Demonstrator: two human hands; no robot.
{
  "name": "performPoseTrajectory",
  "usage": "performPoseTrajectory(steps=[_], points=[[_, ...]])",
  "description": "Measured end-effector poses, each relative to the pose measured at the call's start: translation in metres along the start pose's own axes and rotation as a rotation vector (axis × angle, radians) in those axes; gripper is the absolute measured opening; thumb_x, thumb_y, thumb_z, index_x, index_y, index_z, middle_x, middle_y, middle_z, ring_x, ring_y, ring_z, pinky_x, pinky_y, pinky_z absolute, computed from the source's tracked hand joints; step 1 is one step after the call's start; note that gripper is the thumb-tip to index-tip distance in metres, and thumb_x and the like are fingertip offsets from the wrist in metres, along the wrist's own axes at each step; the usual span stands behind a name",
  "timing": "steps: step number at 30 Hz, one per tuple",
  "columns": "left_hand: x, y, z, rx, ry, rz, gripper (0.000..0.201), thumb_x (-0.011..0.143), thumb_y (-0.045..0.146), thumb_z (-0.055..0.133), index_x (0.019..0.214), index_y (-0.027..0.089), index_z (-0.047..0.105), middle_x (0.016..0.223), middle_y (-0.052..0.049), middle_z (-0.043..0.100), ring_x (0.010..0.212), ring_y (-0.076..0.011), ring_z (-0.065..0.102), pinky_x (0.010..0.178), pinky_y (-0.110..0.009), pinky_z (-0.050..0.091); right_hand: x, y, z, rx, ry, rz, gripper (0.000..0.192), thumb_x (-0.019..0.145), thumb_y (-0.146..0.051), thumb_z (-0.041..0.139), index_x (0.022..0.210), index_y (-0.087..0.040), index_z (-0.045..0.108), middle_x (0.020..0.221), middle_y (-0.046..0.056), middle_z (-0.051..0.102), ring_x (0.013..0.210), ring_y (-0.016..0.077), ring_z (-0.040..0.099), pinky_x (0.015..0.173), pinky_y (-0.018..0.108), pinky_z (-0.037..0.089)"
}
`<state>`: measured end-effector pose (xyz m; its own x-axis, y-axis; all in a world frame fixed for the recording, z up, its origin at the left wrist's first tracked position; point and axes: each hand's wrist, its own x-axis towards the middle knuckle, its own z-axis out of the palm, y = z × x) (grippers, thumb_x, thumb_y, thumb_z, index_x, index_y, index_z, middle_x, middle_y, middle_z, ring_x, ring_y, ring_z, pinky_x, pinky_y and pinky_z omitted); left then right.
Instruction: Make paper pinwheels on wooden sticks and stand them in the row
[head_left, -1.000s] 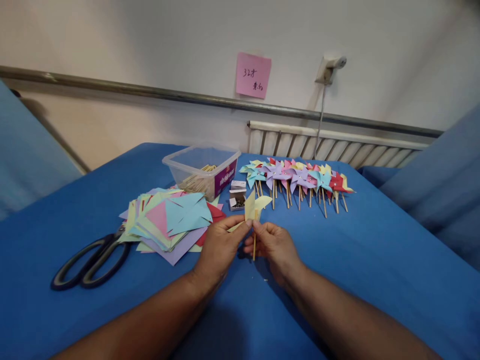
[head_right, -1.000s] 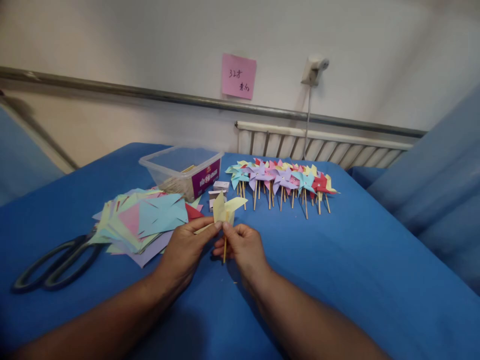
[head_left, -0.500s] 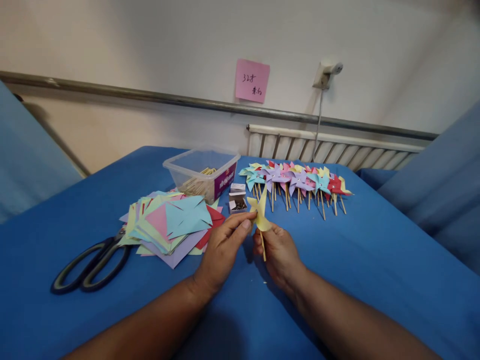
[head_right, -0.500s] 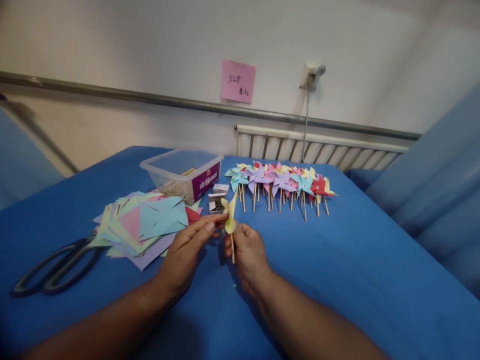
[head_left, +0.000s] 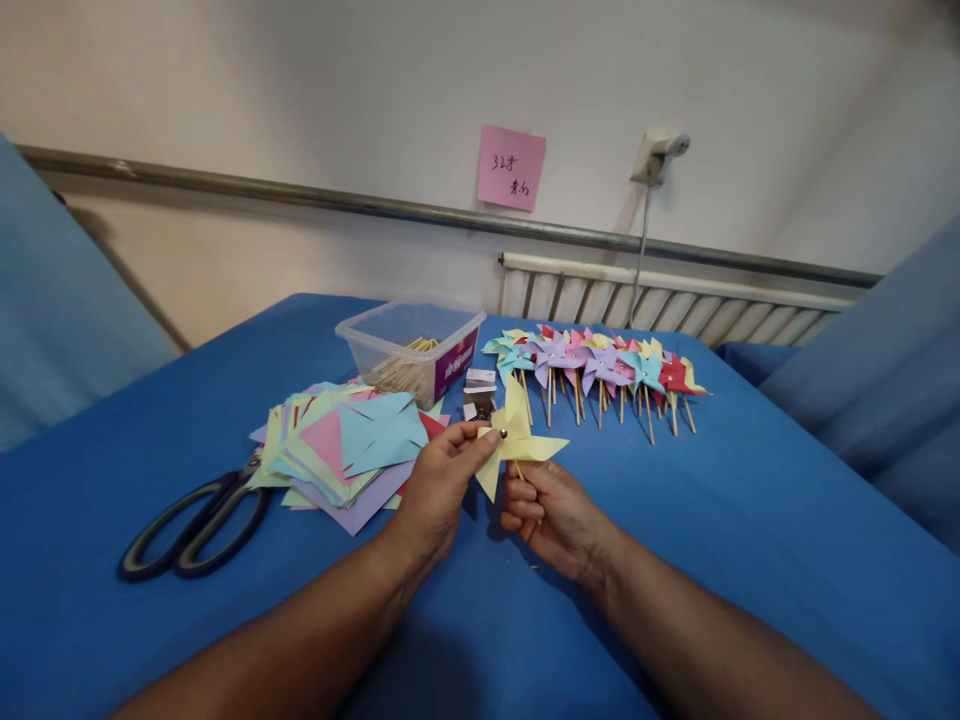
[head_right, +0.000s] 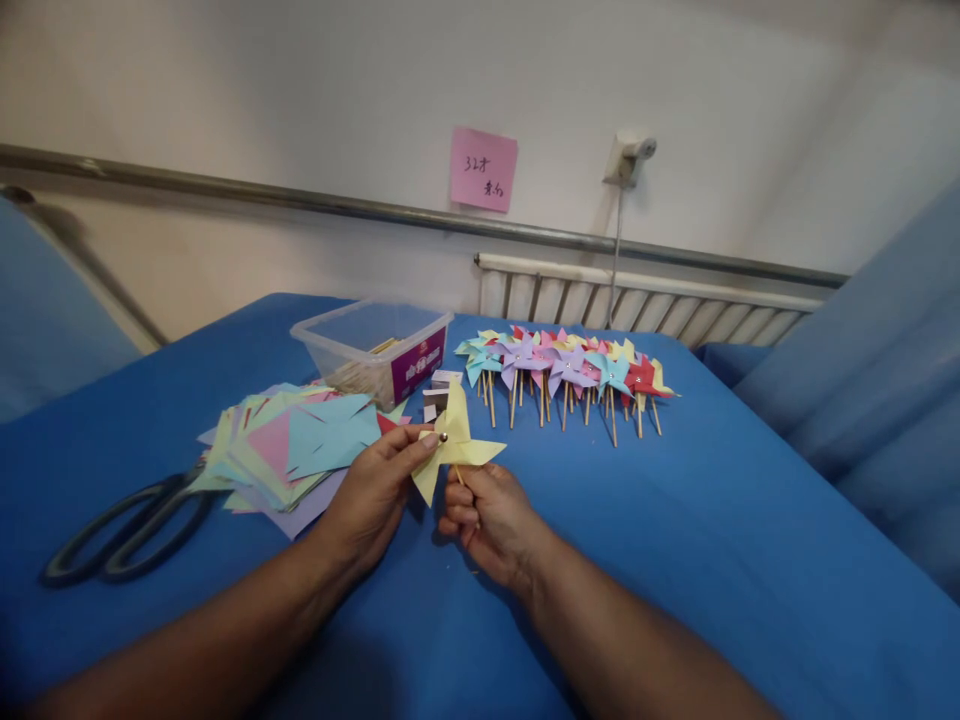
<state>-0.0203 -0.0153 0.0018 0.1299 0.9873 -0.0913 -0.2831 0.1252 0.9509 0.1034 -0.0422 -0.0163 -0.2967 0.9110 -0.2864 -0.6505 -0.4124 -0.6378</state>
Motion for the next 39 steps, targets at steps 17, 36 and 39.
performPoseTrajectory(steps=[17, 36, 39], points=[[-0.006, 0.002, 0.004, -0.121, -0.014, -0.078, 0.021, 0.068, 0.031, 0.076, 0.079, 0.015, 0.067, 0.073, -0.002, 0.067, 0.071, -0.0143, 0.061, 0.071, -0.026, 0.046, 0.000, 0.002, 0.001, -0.012, -0.020, 0.031, 0.023, 0.074, -0.028, 0.068, 0.069, -0.017, 0.049, 0.049, -0.012, 0.031, 0.039, 0.0018, 0.019, 0.046, 0.018, 0.031], [-0.001, 0.003, -0.004, -0.153, 0.053, -0.134, 0.024, 0.064, 0.026, 0.077, 0.084, 0.014, 0.069, 0.077, -0.004, 0.070, 0.065, -0.0142, 0.063, 0.063, -0.025, 0.046, -0.003, -0.009, -0.016, -1.116, 0.300, -1.026, 0.043, 0.074, -0.037, 0.069, 0.111, -0.023, 0.053, 0.120, 0.009, 0.057, 0.113, 0.0250, 0.052, 0.094, 0.044, 0.040], [-0.003, 0.004, -0.002, -0.125, 0.033, -0.170, 0.023, 0.064, 0.024, 0.076, 0.083, 0.013, 0.068, 0.075, -0.004, 0.070, 0.063, -0.0138, 0.062, 0.058, -0.024, 0.044, -0.008, -0.012, -0.016, -1.490, 0.193, -1.148, 0.037, 0.074, -0.035, 0.072, 0.104, -0.023, 0.054, 0.118, 0.009, 0.056, 0.114, 0.0266, 0.049, 0.096, 0.046, 0.036]])
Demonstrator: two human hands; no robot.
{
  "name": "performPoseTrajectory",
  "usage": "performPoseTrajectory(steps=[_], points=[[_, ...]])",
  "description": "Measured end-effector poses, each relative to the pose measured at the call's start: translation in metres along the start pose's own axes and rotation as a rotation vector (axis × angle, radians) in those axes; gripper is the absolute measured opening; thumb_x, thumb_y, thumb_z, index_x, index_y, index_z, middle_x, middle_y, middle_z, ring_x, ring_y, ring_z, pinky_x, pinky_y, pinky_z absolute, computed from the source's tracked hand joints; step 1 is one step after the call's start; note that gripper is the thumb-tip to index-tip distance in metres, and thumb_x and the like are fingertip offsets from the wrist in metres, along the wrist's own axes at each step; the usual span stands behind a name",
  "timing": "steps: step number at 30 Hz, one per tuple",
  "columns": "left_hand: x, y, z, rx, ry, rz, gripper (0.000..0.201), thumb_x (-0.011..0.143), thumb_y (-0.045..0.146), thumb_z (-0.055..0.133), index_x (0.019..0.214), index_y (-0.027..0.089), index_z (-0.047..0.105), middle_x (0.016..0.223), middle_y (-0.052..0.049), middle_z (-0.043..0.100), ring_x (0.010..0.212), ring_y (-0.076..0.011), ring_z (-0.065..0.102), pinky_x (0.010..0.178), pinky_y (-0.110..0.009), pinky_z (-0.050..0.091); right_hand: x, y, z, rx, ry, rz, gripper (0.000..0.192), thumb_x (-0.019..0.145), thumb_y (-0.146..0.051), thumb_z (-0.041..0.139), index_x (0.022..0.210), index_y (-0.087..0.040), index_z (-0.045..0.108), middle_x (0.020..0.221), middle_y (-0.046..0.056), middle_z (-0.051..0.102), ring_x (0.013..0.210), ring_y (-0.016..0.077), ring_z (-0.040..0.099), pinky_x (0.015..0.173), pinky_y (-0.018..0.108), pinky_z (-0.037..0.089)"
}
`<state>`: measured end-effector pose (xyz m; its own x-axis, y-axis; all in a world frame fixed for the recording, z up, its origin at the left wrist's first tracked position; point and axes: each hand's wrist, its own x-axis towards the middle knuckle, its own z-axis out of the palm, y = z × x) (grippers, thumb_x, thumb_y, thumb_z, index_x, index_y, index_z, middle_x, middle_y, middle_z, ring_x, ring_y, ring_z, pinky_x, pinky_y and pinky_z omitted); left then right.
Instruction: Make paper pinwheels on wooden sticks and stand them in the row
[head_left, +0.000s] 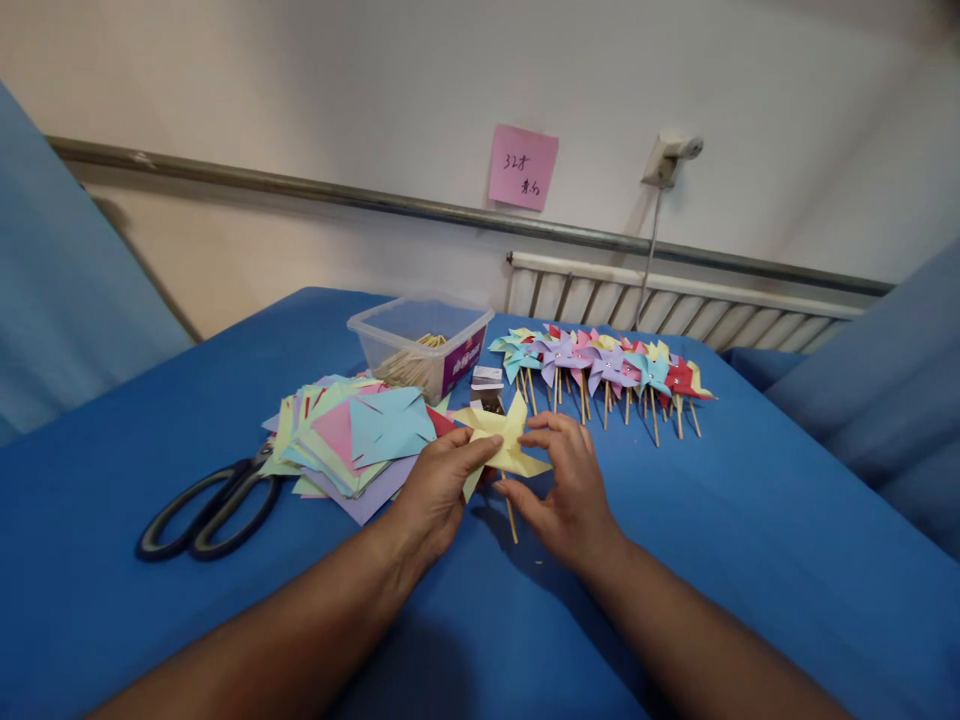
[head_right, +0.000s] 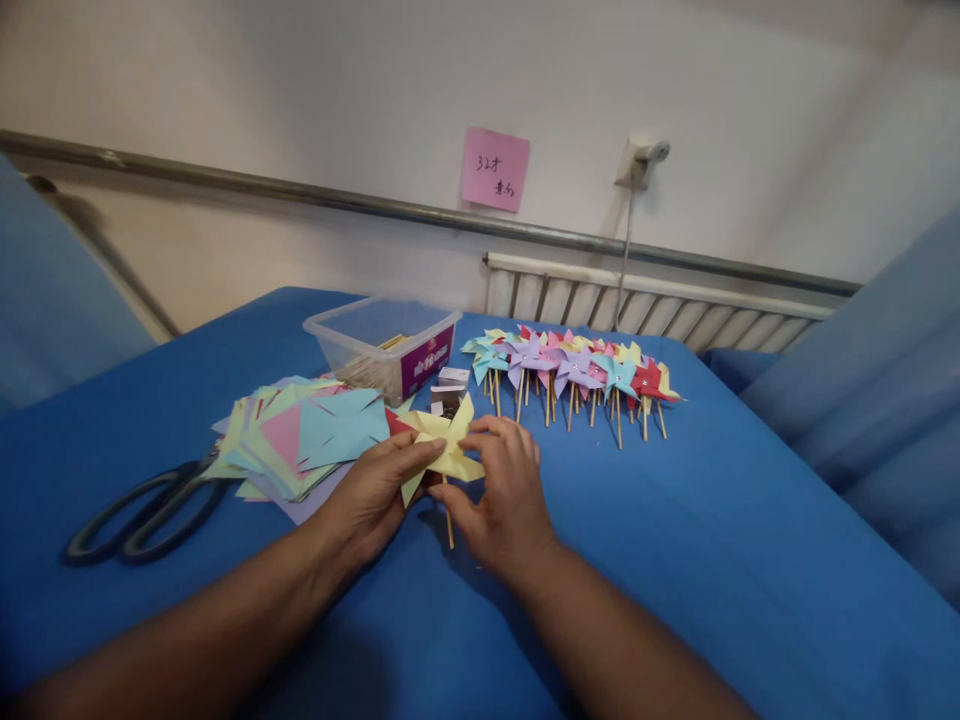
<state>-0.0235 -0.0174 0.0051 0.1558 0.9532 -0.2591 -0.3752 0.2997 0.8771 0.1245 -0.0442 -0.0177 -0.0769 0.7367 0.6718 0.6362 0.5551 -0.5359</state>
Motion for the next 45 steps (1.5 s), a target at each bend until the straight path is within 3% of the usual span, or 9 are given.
performPoseTrajectory(steps=[7, 19, 21, 24, 27, 32, 39, 45], points=[[0.000, -0.004, -0.001, -0.019, -0.038, -0.055, 0.022, 0.063, 0.023, 0.077, 0.077, 0.012, 0.064, 0.070, -0.005, 0.069, 0.061, -0.0159, 0.062, 0.063, -0.028, 0.046, 0.001, 0.000, 0.001, -0.199, -0.002, -0.031, 0.020, 0.080, -0.031, 0.066, 0.094, -0.023, 0.055, 0.117, 0.009, 0.055, 0.115, 0.0273, 0.047, 0.093, 0.046, 0.035], [0.001, -0.006, 0.001, 0.015, -0.005, -0.061, 0.023, 0.061, 0.022, 0.078, 0.074, 0.011, 0.063, 0.070, -0.006, 0.069, 0.061, -0.0158, 0.062, 0.061, -0.027, 0.046, -0.002, 0.000, 0.003, -0.155, -0.013, -0.059, 0.012, 0.082, -0.026, 0.063, 0.089, -0.022, 0.054, 0.115, 0.007, 0.055, 0.113, 0.0256, 0.048, 0.093, 0.046, 0.037], [0.001, -0.005, 0.001, 0.007, -0.003, -0.060, 0.022, 0.063, 0.021, 0.077, 0.077, 0.011, 0.064, 0.070, -0.006, 0.069, 0.061, -0.0158, 0.063, 0.061, -0.026, 0.047, -0.002, 0.000, 0.003, -0.147, 0.016, -0.056, 0.016, 0.082, -0.026, 0.063, 0.095, -0.022, 0.054, 0.117, 0.009, 0.054, 0.114, 0.0260, 0.048, 0.094, 0.047, 0.038], [0.001, -0.002, 0.001, -0.018, 0.006, -0.038, 0.020, 0.065, 0.018, 0.076, 0.080, 0.010, 0.065, 0.070, -0.006, 0.069, 0.063, -0.0154, 0.063, 0.063, -0.026, 0.048, -0.002, -0.001, 0.002, -0.133, 0.069, -0.021, 0.039, 0.080, -0.031, 0.066, 0.114, -0.021, 0.049, 0.122, 0.013, 0.050, 0.116, 0.0280, 0.047, 0.093, 0.048, 0.040], [0.002, 0.001, 0.000, -0.012, -0.001, -0.027, 0.021, 0.067, 0.019, 0.075, 0.083, 0.010, 0.065, 0.073, -0.007, 0.070, 0.064, -0.0155, 0.064, 0.065, -0.026, 0.049, -0.002, -0.002, 0.001, -0.101, 0.000, 0.006, 0.050, 0.082, -0.031, 0.063, 0.128, -0.022, 0.044, 0.122, 0.012, 0.050, 0.115, 0.0272, 0.049, 0.092, 0.047, 0.044], [0.001, 0.000, -0.001, 0.030, -0.010, -0.057, 0.019, 0.067, 0.019, 0.075, 0.081, 0.011, 0.063, 0.065, -0.003, 0.067, 0.056, -0.0133, 0.061, 0.059, -0.024, 0.047, -0.003, 0.001, 0.002, -0.034, -0.185, 0.021, 0.037, 0.089, -0.026, 0.055, 0.126, -0.026, 0.052, 0.113, 0.009, 0.057, 0.101, 0.0219, 0.059, 0.085, 0.040, 0.050], [0.002, 0.003, -0.003, 0.041, -0.051, -0.066, 0.017, 0.066, 0.019, 0.074, 0.076, 0.013, 0.062, 0.068, -0.003, 0.067, 0.059, -0.0131, 0.061, 0.060, -0.023, 0.046, -0.004, 0.005, 0.004, 0.080, -0.133, -0.018, 0.034, 0.090, -0.019, 0.053, 0.123, -0.025, 0.056, 0.108, 0.007, 0.061, 0.096, 0.0179, 0.062, 0.083, 0.033, 0.053], [0.000, 0.011, -0.004, 0.083, -0.101, -0.092, 0.015, 0.062, 0.017, 0.072, 0.073, 0.013, 0.063, 0.066, -0.003, 0.066, 0.060, -0.0150, 0.062, 0.058, -0.024, 0.045, -0.004, 0.003, 0.001, 0.027, -0.187, -0.020, 0.033, 0.091, -0.019, 0.050, 0.123, -0.025, 0.057, 0.100, 0.008, 0.060, 0.087, 0.0183, 0.062, 0.076, 0.033, 0.053]])
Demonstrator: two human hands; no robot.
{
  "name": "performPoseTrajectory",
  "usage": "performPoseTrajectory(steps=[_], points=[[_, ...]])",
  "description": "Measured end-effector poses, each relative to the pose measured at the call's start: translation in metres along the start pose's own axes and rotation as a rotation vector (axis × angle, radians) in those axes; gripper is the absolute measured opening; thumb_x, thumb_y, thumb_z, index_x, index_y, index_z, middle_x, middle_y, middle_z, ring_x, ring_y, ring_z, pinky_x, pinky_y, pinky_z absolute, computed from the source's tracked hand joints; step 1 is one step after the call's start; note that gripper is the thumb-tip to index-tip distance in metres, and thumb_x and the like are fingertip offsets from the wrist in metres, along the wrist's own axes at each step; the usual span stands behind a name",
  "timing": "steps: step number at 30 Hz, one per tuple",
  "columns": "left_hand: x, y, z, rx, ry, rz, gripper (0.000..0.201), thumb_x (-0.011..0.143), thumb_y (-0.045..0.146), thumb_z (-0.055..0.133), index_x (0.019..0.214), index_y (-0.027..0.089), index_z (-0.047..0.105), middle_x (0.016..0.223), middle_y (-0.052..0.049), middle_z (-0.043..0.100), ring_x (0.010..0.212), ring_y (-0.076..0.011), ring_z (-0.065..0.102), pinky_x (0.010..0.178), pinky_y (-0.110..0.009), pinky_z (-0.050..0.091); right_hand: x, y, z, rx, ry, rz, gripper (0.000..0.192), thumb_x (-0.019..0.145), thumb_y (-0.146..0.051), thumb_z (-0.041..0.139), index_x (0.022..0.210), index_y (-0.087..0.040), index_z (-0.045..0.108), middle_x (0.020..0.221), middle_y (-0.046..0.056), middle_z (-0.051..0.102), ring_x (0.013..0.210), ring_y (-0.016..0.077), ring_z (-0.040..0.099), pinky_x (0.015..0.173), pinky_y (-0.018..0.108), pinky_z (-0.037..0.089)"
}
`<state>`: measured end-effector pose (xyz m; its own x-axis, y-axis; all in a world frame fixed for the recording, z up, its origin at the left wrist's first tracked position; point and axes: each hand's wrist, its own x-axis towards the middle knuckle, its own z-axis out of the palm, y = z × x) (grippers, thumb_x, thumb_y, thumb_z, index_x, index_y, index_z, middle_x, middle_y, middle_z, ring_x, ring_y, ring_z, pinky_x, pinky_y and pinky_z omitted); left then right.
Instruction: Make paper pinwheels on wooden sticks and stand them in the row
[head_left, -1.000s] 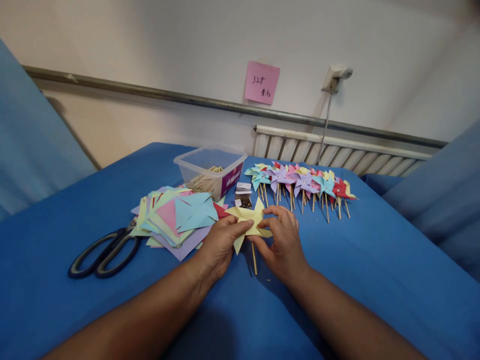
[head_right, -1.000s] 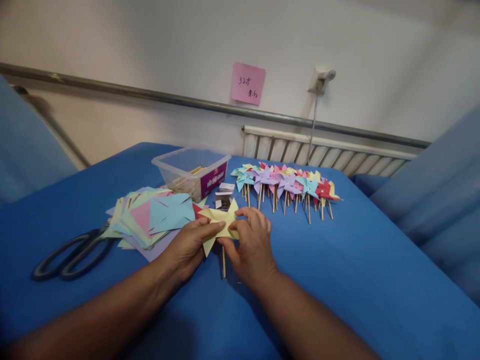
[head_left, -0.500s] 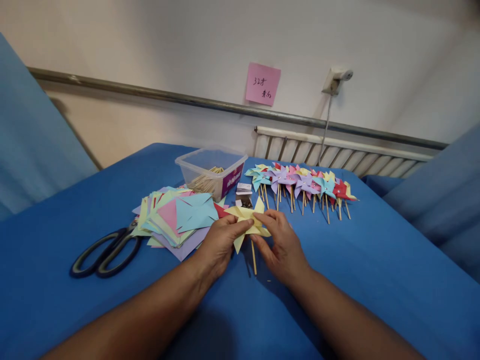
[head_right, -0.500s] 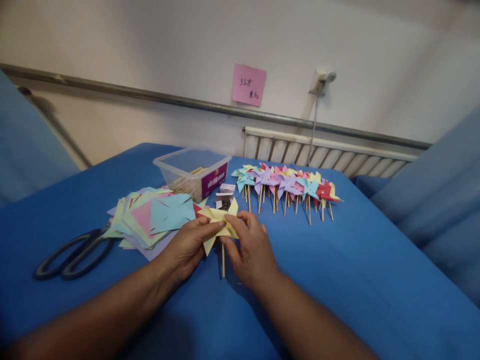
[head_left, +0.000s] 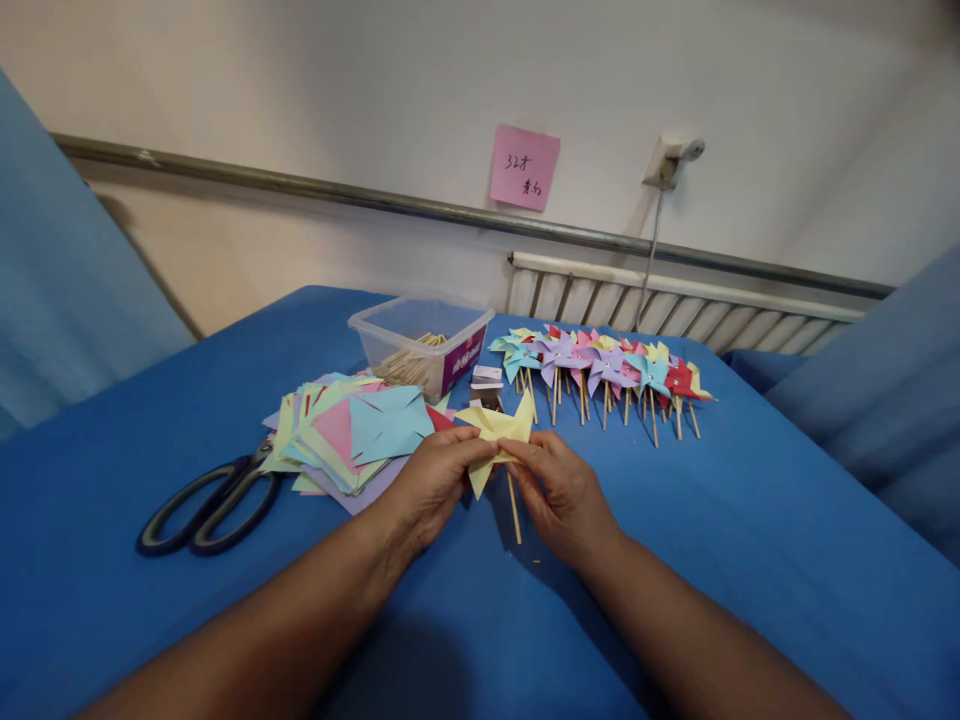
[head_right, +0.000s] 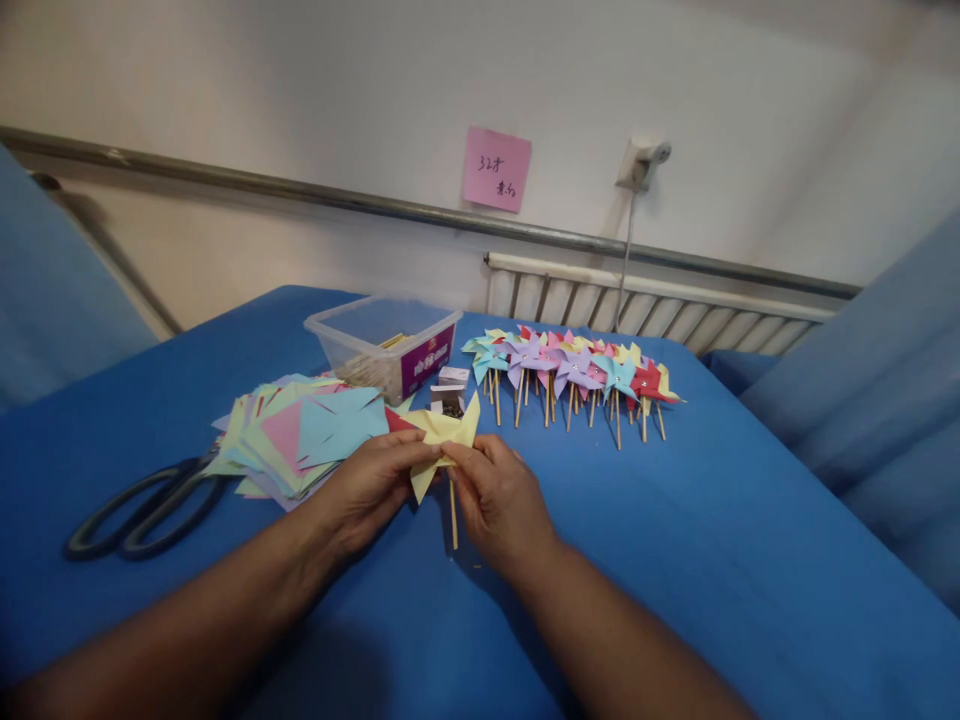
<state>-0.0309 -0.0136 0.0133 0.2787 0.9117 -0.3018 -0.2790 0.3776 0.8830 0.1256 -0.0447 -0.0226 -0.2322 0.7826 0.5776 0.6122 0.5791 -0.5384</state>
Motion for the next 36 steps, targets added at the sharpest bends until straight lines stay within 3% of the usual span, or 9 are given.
performPoseTrajectory(steps=[6, 16, 22, 27, 36], points=[[0.000, 0.007, -0.003, 0.061, -0.103, -0.012, 0.011, 0.059, 0.013, 0.070, 0.066, 0.014, 0.062, 0.058, 0.000, 0.059, 0.058, -0.0145, 0.059, 0.057, -0.023, 0.044, -0.001, -0.001, 0.001, 0.105, 0.038, -0.026, 0.035, 0.089, -0.018, 0.053, 0.123, -0.025, 0.057, 0.098, 0.007, 0.059, 0.088, 0.0168, 0.062, 0.076, 0.030, 0.053], [-0.007, 0.015, -0.002, -0.018, -0.162, -0.019, 0.012, 0.065, 0.013, 0.071, 0.076, 0.012, 0.066, 0.070, -0.003, 0.065, 0.062, -0.0114, 0.059, 0.066, -0.024, 0.047, 0.001, -0.003, -0.004, 0.147, 0.113, -0.068, 0.036, 0.090, -0.018, 0.053, 0.125, -0.027, 0.055, 0.100, 0.006, 0.062, 0.090, 0.0169, 0.063, 0.076, 0.032, 0.054], [-0.007, 0.012, -0.006, -0.019, -0.215, -0.032, 0.016, 0.068, 0.016, 0.073, 0.083, 0.012, 0.068, 0.079, -0.006, 0.069, 0.071, -0.0144, 0.064, 0.073, -0.026, 0.048, 0.001, -0.005, -0.007, 0.143, 0.123, -0.080, 0.036, 0.089, -0.018, 0.054, 0.124, -0.026, 0.056, 0.100, 0.006, 0.062, 0.091, 0.0170, 0.063, 0.077, 0.032, 0.054], [-0.006, 0.011, -0.005, -0.035, -0.217, -0.070, 0.020, 0.067, 0.017, 0.076, 0.085, 0.013, 0.068, 0.082, -0.006, 0.069, 0.073, -0.0152, 0.065, 0.075, -0.027, 0.049, 0.002, -0.008, -0.008, 0.180, 0.113, -0.056, 0.032, 0.092, -0.019, 0.051, 0.122, -0.026, 0.058, 0.098, 0.006, 0.061, 0.089, 0.0167, 0.062, 0.076, 0.032, 0.053], [-0.006, 0.011, -0.004, -0.037, -0.140, -0.114, 0.021, 0.058, 0.011, 0.079, 0.070, 0.013, 0.062, 0.067, -0.001, 0.064, 0.064, -0.0130, 0.061, 0.070, -0.026, 0.048, 0.001, -0.009, -0.008, 0.240, 0.094, -0.001, 0.027, 0.091, -0.021, 0.053, 0.115, -0.026, 0.061, 0.093, 0.004, 0.060, 0.084, 0.0153, 0.060, 0.072, 0.029, 0.051]])
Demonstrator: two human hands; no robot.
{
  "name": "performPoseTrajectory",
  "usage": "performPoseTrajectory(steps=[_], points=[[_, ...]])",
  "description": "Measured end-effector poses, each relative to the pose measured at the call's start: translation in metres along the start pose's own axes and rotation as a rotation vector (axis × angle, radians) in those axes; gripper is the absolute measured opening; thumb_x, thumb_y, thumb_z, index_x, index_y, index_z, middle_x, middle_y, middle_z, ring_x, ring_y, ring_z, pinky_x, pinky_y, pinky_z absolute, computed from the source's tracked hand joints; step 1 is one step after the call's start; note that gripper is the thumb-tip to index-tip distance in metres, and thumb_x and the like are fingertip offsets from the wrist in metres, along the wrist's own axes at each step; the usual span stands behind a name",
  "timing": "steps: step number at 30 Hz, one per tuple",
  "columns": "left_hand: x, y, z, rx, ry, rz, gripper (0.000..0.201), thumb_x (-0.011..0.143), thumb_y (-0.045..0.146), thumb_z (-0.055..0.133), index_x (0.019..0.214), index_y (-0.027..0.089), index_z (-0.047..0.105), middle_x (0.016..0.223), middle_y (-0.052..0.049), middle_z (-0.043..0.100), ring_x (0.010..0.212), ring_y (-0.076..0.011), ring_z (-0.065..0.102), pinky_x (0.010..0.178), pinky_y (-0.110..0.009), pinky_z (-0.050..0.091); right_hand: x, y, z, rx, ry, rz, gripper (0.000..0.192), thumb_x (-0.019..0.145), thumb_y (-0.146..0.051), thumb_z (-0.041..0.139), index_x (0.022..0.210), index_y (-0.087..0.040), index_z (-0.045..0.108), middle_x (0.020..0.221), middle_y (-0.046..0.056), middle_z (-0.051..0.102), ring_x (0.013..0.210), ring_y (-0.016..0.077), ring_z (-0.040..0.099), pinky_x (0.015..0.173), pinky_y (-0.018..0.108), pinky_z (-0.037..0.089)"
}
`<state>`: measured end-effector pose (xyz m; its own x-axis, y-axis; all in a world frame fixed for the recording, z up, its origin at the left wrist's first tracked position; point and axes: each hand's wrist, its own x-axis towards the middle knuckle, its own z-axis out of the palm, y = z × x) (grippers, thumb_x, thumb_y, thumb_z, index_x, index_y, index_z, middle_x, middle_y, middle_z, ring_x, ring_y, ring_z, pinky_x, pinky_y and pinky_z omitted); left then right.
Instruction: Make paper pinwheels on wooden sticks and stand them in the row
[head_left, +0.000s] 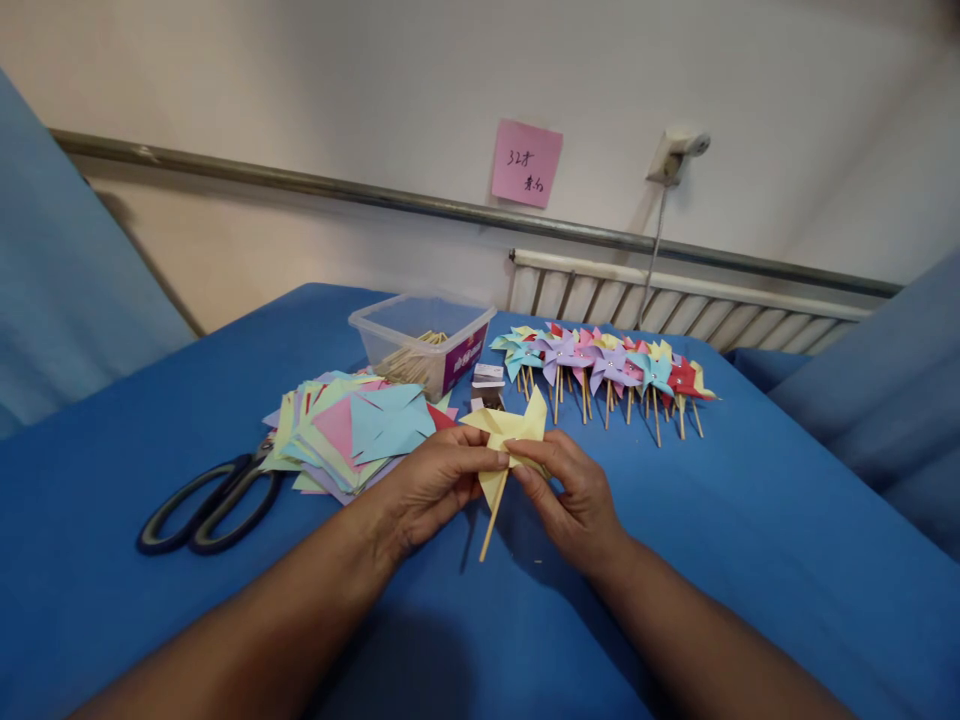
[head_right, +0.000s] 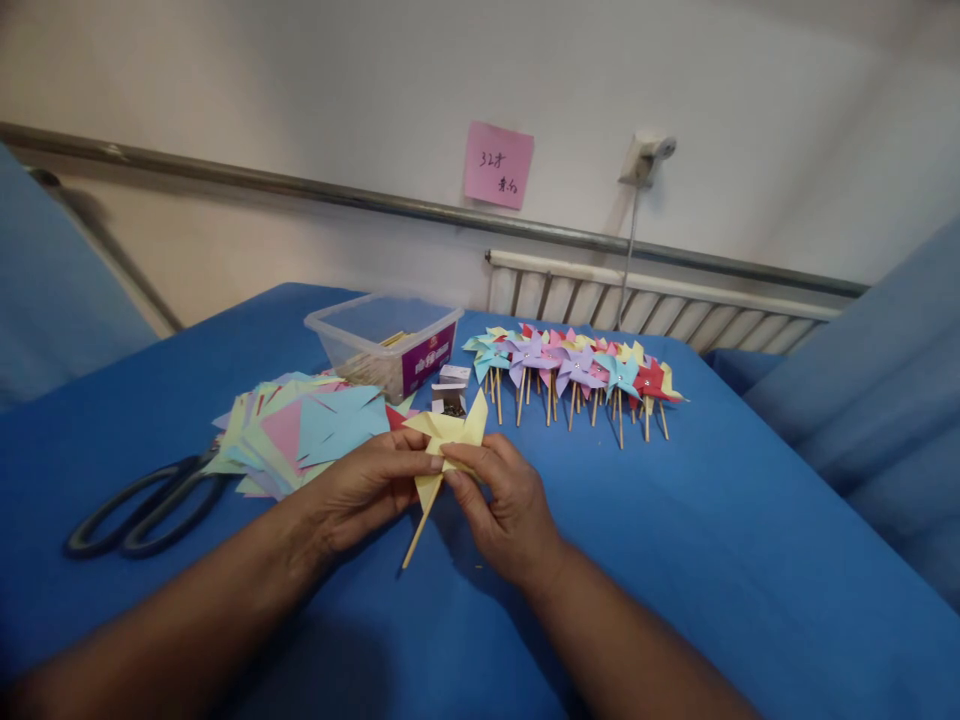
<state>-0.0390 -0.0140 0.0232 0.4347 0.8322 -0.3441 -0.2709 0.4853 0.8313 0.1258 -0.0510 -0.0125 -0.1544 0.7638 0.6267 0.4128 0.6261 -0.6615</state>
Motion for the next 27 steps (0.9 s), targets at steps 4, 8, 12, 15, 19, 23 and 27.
performPoseTrajectory(steps=[4, 8, 12, 15, 19, 23, 27], points=[[0.0024, -0.0020, -0.0016, -0.008, -0.038, -0.001, 0.020, 0.058, 0.010, 0.077, 0.072, 0.014, 0.063, 0.069, -0.001, 0.064, 0.066, -0.0141, 0.062, 0.073, -0.028, 0.048, 0.0002, 0.0007, -0.0017, 0.005, -0.016, -0.004, 0.025, 0.090, -0.021, 0.053, 0.113, -0.025, 0.062, 0.091, 0.004, 0.060, 0.083, 0.0155, 0.060, 0.072, 0.030, 0.051], [0.0027, -0.0016, -0.0011, 0.004, -0.032, -0.003, 0.021, 0.057, 0.009, 0.077, 0.073, 0.014, 0.065, 0.071, -0.002, 0.067, 0.066, -0.0143, 0.062, 0.070, -0.027, 0.048, 0.0010, 0.0017, -0.0016, -0.006, -0.014, -0.017, 0.024, 0.089, -0.021, 0.055, 0.112, -0.026, 0.062, 0.087, 0.003, 0.060, 0.079, 0.0151, 0.060, 0.069, 0.029, 0.051], [0.0021, 0.0000, -0.0013, 0.025, -0.085, -0.009, 0.022, 0.058, 0.010, 0.077, 0.076, 0.013, 0.067, 0.074, -0.004, 0.069, 0.066, -0.0141, 0.063, 0.068, -0.025, 0.048, 0.0010, 0.0029, -0.0020, -0.035, -0.018, -0.019, 0.024, 0.089, -0.023, 0.056, 0.112, -0.025, 0.062, 0.086, 0.003, 0.061, 0.077, 0.0153, 0.060, 0.068, 0.029, 0.050], [0.0016, 0.0006, -0.0014, 0.023, -0.149, -0.003, 0.026, 0.059, 0.012, 0.078, 0.083, 0.013, 0.069, 0.081, -0.006, 0.071, 0.070, -0.0163, 0.065, 0.072, -0.027, 0.048, 0.0010, 0.0035, -0.0030, -0.031, -0.036, -0.010, 0.026, 0.089, -0.024, 0.056, 0.114, -0.025, 0.061, 0.088, 0.003, 0.061, 0.079, 0.0155, 0.060, 0.069, 0.029, 0.049], [0.0022, -0.0007, -0.0011, 0.028, -0.142, 0.013, 0.030, 0.057, 0.014, 0.081, 0.086, 0.012, 0.070, 0.083, -0.009, 0.072, 0.072, -0.0191, 0.067, 0.074, -0.029, 0.049, 0.0019, 0.0020, -0.0040, -0.008, -0.041, -0.016, 0.024, 0.089, -0.023, 0.057, 0.112, -0.025, 0.061, 0.087, 0.002, 0.061, 0.078, 0.0147, 0.059, 0.068, 0.028, 0.048], [0.0035, -0.0022, -0.0017, 0.026, -0.127, 0.003, 0.030, 0.057, 0.014, 0.080, 0.086, 0.012, 0.070, 0.081, -0.008, 0.072, 0.069, -0.0175, 0.065, 0.070, -0.027, 0.050, 0.0023, 0.0003, -0.0054, -0.022, -0.047, -0.009, 0.024, 0.087, -0.022, 0.059, 0.111, -0.023, 0.062, 0.085, 0.002, 0.060, 0.076, 0.0143, 0.058, 0.067, 0.027, 0.047], [0.0031, -0.0021, -0.0016, 0.025, -0.103, -0.019, 0.026, 0.058, 0.013, 0.079, 0.083, 0.012, 0.070, 0.077, -0.007, 0.071, 0.064, -0.0150, 0.064, 0.065, -0.025, 0.049, 0.0019, 0.0019, -0.0063, -0.034, -0.058, -0.017, 0.024, 0.088, -0.022, 0.057, 0.111, -0.024, 0.062, 0.084, 0.002, 0.060, 0.076, 0.0149, 0.058, 0.066, 0.028, 0.047]])
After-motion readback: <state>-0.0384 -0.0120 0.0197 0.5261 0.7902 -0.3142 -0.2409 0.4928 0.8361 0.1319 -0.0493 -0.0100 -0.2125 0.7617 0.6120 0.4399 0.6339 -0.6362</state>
